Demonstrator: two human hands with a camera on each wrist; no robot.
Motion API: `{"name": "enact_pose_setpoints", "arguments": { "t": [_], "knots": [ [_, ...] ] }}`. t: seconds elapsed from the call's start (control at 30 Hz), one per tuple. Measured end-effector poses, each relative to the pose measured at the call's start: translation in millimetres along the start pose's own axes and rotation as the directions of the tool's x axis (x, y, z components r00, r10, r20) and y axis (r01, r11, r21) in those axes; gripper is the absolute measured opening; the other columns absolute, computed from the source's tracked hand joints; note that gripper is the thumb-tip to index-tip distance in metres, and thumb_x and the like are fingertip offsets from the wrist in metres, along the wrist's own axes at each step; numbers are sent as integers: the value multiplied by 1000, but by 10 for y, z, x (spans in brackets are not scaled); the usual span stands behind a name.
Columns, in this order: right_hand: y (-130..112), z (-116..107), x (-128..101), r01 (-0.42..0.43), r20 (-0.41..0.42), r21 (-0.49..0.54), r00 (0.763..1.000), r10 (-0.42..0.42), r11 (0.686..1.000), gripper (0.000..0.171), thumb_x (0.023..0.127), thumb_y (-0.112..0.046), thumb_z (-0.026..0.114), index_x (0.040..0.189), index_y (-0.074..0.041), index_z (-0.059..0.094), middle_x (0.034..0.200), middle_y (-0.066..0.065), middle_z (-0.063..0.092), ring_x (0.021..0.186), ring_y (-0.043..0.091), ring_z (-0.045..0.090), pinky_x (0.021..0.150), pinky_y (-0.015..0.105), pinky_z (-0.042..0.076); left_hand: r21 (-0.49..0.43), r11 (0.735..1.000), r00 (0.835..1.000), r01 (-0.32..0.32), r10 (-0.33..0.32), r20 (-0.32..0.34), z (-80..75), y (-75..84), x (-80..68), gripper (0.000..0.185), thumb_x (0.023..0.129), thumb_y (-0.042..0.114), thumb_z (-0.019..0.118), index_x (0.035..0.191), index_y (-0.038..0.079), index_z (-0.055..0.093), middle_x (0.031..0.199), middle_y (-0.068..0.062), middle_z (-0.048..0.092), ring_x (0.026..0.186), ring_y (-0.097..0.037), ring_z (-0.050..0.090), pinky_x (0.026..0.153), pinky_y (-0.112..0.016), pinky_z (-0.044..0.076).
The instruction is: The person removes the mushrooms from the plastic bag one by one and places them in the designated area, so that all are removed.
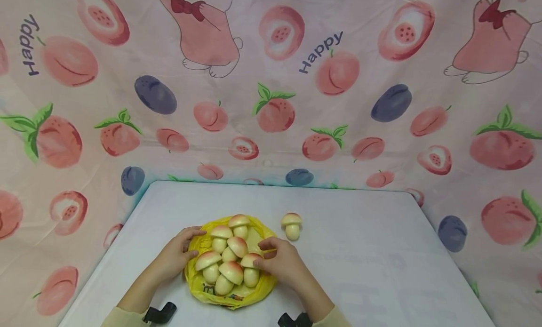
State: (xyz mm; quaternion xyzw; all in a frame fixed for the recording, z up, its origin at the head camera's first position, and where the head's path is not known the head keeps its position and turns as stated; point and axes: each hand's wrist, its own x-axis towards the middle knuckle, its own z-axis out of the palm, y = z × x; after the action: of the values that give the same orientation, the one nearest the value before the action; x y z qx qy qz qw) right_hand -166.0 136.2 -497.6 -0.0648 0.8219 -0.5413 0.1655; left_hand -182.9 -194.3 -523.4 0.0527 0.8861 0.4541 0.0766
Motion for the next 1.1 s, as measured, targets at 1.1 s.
{"name": "enact_pose_setpoints", "arguments": {
  "t": [1.1],
  "knots": [
    [-21,-38,-43,56,-8,133,998,-56,990,49,88,-11,88,130,6,68,126,17,77,108,23,75,84,32,67,7,1000,1000,-5,5,0,-1,12,1,48,102,-5,62,146,16,62,169,-11,43,162,-44,32,131,-66,28]
  ]
}}
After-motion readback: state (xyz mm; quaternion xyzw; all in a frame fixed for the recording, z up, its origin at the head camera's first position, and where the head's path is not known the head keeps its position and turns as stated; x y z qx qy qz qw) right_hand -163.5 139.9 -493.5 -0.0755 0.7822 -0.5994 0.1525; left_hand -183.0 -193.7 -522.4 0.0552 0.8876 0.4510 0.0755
